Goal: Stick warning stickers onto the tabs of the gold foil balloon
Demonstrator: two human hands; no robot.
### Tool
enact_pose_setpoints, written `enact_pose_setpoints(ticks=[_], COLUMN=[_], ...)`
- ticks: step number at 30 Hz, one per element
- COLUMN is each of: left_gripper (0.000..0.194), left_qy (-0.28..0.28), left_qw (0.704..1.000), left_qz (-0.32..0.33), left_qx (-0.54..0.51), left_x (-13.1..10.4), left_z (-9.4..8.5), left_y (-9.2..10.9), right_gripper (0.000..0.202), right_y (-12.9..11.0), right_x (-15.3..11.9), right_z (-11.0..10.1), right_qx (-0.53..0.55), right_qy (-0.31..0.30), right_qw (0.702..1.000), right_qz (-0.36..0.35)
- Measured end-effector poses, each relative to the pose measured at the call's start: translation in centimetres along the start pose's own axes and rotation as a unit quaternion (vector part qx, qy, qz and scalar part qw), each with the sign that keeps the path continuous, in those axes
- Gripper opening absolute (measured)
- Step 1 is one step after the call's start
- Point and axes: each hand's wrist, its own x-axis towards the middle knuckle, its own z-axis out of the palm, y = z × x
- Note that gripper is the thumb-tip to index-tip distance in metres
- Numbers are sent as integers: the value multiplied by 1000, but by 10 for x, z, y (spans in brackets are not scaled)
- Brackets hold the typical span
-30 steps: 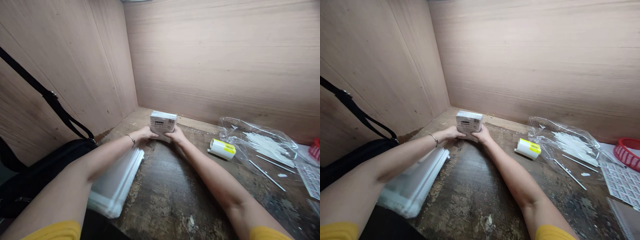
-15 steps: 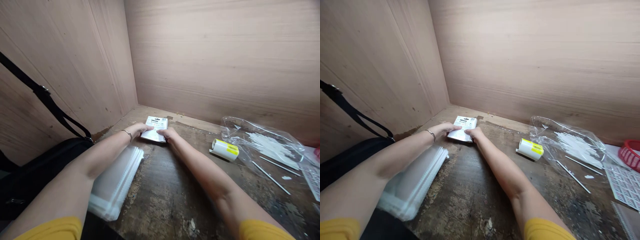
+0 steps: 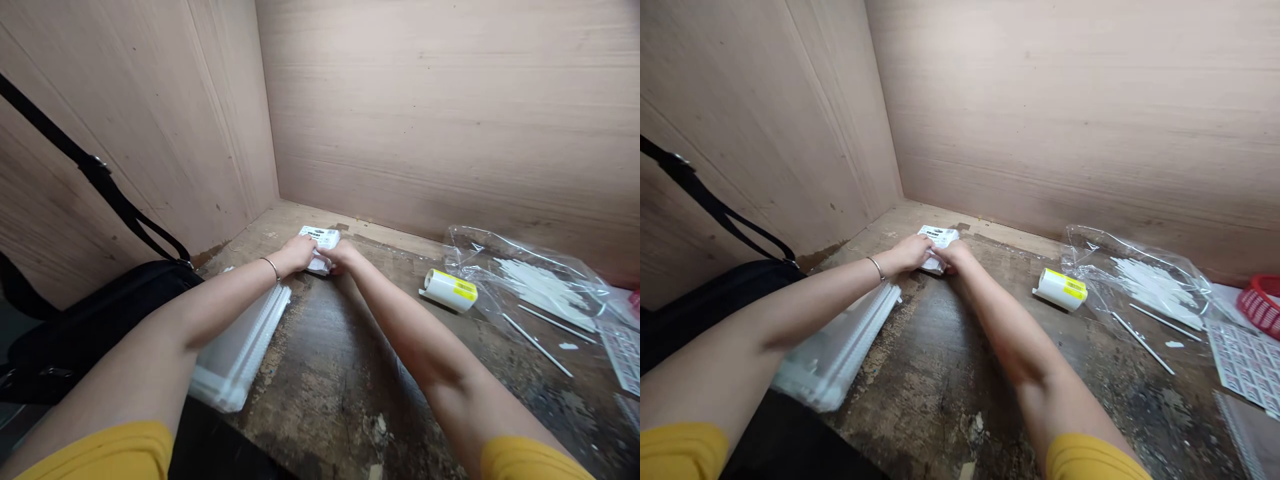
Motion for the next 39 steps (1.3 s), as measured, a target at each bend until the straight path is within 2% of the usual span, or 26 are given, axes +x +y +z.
enact_pose_setpoints(ticks=[2, 4, 6, 7, 9, 10, 12, 13, 15, 17, 19, 20, 21, 22, 24, 25, 27, 30, 34, 39], left_gripper=[31, 32, 32, 31, 31, 31, 29, 26, 25, 26, 23, 21, 20, 22, 26, 26, 27, 28, 29, 28], left_qy=[-5, -7, -6, -2, 21, 42, 96, 124, 160, 155, 145, 197, 256, 295, 347, 361, 377, 384, 385, 386], left_qw=[1000, 999, 999, 999, 999, 999, 995, 991, 980, 966, 946, 923, 908, 910, 914, 914, 913, 913, 913, 912], left_qz=[3, 5, 9, 11, 17, 20, 35, 50, 108, 196, 278, 320, 321, 278, 199, 179, 149, 133, 136, 135], left_qx=[23, 33, 33, 30, 18, 11, -6, -16, -40, -62, -75, -85, -84, -81, -66, -55, -35, -10, 15, 24], left_x=[-1, 0, 4, 6, 8, 5, -14, -33, -89, -161, -231, -259, -279, -293, -304, -303, -297, -289, -291, -293], left_z=[0, -1, -6, -12, -31, -42, -64, -71, -70, -44, 3, 31, 58, 83, 122, 134, 148, 151, 149, 147], left_y=[2, 5, 7, 9, 14, 19, 37, 50, 84, 120, 150, 160, 166, 170, 168, 165, 160, 157, 159, 160], right_gripper=[17, 18, 17, 10, 22, 27, 32, 32, 32, 31, 28, 27, 25, 23, 22, 22, 23, 23, 24, 24], right_y=[-12, -19, -17, -13, 4, 15, 40, 52, 75, 93, 103, 106, 107, 107, 105, 105, 104, 107, 108, 110], right_x=[-31, -80, -146, -181, -252, -284, -339, -361, -394, -411, -417, -418, -418, -418, -418, -418, -417, -417, -418, -417], right_z=[-19, -41, -64, -78, -111, -129, -169, -186, -213, -221, -216, -210, -204, -200, -194, -194, -195, -196, -193, -195], right_qx=[-78, -146, -199, -229, -326, -344, -373, -392, -436, -467, -474, -469, -461, -452, -443, -439, -433, -417, -400, -416], right_qy=[-3, -1, -2, -7, -34, -24, 40, 84, 162, 223, 250, 254, 254, 251, 234, 217, 174, 131, 134, 147], right_qw=[997, 989, 980, 973, 945, 939, 927, 916, 885, 849, 821, 811, 805, 803, 804, 806, 809, 820, 832, 833], right_qz=[8, 14, 13, 13, 4, 13, 24, 19, -30, -108, -199, -240, -273, -295, -320, -332, -358, -369, -361, -334])
